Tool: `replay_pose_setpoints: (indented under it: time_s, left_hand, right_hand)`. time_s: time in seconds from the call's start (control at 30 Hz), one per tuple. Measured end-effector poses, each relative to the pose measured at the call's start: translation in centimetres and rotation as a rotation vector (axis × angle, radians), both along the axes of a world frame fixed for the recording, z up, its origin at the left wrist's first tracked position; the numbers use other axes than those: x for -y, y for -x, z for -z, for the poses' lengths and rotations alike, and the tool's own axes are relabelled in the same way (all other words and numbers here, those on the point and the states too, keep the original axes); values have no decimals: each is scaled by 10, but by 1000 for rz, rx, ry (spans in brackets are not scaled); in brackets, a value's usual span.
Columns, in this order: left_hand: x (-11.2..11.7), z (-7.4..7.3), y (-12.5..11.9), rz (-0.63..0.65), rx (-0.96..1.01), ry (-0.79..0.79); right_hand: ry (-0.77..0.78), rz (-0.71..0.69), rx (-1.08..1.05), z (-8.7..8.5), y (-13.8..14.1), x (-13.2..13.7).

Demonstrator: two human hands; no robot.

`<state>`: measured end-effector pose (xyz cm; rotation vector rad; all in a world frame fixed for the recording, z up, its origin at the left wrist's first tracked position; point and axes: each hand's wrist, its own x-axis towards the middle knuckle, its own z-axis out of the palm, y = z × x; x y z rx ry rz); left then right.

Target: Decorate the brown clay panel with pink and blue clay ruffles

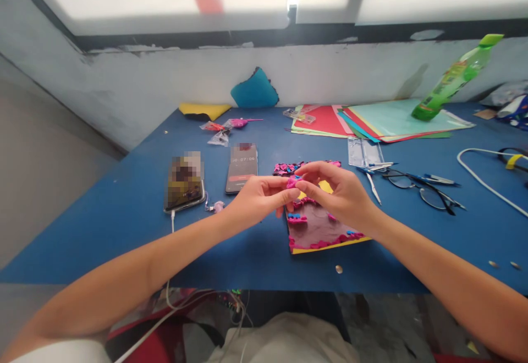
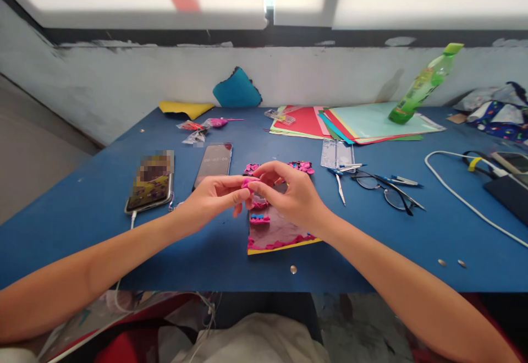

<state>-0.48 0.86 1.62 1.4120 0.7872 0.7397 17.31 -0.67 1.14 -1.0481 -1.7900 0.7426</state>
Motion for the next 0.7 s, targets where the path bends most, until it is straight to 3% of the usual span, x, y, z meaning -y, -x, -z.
replay_pose_setpoints:
  time_s: [0.27, 0.7]
  left_hand:
    - [1, 1, 2, -9, -135, -82]
    - [3, 1, 1, 24, 4, 45]
  right_hand:
    - [-12, -65, 91, -3, -1, 0]
    - [14, 16, 65, -5, -7, -6]
